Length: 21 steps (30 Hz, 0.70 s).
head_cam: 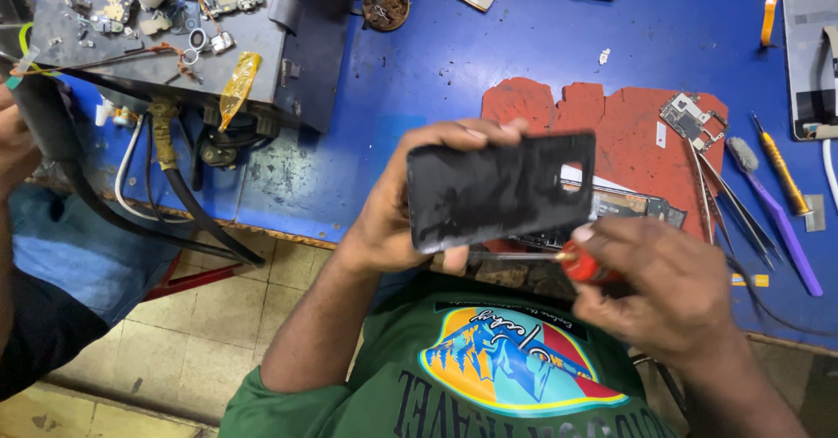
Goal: The person removes screws and components from the internal frame of a mobile phone using a screwdriver and tweezers, applies a liquid substance to the phone's back cover, and handles a new screen component.
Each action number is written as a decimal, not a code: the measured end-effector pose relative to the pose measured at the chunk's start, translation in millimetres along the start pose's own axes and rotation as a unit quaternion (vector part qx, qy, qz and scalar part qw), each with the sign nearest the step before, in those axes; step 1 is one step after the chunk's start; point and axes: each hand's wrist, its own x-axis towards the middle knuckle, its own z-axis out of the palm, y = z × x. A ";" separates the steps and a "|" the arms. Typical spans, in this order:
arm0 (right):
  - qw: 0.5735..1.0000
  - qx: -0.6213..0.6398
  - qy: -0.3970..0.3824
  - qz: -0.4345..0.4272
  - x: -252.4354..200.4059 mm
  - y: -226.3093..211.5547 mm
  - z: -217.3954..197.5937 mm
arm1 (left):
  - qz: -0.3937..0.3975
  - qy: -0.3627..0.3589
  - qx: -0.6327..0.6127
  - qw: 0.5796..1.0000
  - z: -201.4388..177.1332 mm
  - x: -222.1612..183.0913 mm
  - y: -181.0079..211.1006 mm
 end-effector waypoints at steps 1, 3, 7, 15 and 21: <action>1.000 -0.010 -0.010 -0.022 0.6 -2.5 3.1 | 0.006 0.005 0.000 1.000 0.5 1.0 -0.9; 0.999 -0.011 -0.027 -0.041 -0.1 -8.3 8.4 | 0.011 0.014 0.003 1.000 1.2 3.2 0.7; 1.000 0.010 -0.017 -0.004 -6.7 -8.3 5.7 | 0.000 0.039 -0.001 0.999 6.4 10.7 11.0; 0.969 -0.144 0.093 0.179 -26.4 39.0 -46.2 | -0.005 0.178 -0.040 0.983 13.9 20.4 30.4; 0.925 -0.318 0.037 0.205 -19.7 68.7 -58.5 | -0.079 0.214 -0.229 0.946 14.1 31.6 24.2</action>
